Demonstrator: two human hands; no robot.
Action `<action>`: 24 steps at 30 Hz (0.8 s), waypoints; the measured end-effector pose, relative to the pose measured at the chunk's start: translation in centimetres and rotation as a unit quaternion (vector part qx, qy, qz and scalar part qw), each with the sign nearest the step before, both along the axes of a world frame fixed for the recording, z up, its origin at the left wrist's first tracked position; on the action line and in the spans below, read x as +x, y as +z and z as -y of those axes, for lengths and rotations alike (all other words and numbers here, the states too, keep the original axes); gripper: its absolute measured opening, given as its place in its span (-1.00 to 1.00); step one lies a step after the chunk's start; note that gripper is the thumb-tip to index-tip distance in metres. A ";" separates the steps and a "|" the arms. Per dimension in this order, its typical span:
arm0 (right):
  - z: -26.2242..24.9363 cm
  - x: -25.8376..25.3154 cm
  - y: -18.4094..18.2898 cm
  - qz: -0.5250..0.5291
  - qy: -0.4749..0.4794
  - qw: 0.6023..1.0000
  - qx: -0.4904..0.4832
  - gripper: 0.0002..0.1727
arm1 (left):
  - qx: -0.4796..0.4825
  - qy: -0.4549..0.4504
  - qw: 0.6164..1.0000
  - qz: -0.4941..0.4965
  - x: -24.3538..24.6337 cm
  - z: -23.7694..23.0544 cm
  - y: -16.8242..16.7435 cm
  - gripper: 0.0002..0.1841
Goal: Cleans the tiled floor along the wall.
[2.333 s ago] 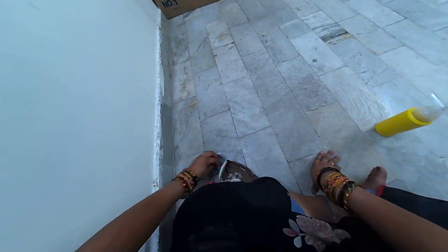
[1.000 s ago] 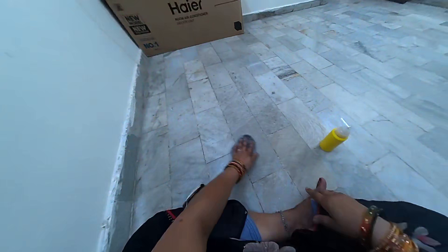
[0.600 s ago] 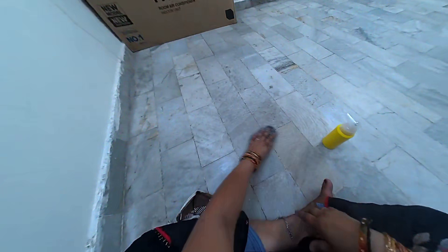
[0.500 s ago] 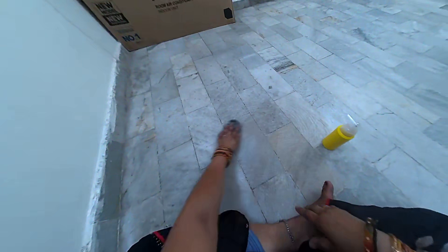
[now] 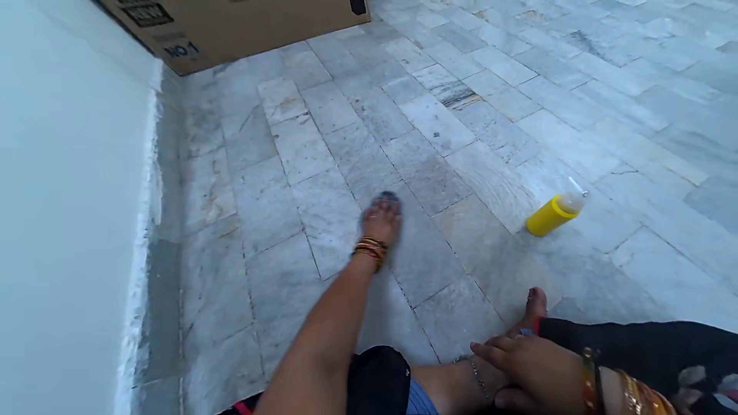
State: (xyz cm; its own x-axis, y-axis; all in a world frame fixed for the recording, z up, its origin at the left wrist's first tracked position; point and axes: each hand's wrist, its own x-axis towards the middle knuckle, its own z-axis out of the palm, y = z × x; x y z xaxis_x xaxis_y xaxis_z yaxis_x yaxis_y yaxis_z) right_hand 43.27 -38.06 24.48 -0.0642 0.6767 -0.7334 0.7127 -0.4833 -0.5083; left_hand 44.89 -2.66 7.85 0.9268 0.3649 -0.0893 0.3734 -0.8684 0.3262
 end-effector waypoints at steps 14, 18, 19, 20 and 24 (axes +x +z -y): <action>1.3 0.3 -0.5 0.010 -0.004 1.000 0.014 -0.29 | -0.018 -0.067 0.998 0.014 5.5 6.1 0.0 -0.48; 1.7 0.6 -0.1 0.016 -0.018 0.999 0.040 -0.31 | 0.035 0.145 0.989 -0.015 -2.4 -6.6 1.2 -0.45; 1.6 0.6 0.0 0.015 -0.019 0.999 0.042 -0.31 | 0.057 0.189 0.980 -0.020 -5.3 -9.0 1.4 -0.44; 1.5 0.6 0.2 0.011 -0.019 0.999 0.047 -0.32 | 0.069 0.233 0.970 -0.030 -8.1 -10.8 1.8 -0.43; 1.3 -0.3 0.1 0.000 -0.013 0.997 0.079 -0.33 | 0.034 0.375 0.925 -0.048 -13.9 -14.8 2.2 -0.39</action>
State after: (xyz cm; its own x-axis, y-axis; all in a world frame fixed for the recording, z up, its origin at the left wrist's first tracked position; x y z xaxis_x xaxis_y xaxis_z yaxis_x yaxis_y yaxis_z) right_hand 42.98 -39.37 24.59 -0.0449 0.7848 -0.6181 0.7003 -0.4165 -0.5797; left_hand 30.99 12.14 10.01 0.3998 0.9097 -0.1119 0.9036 -0.3708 0.2144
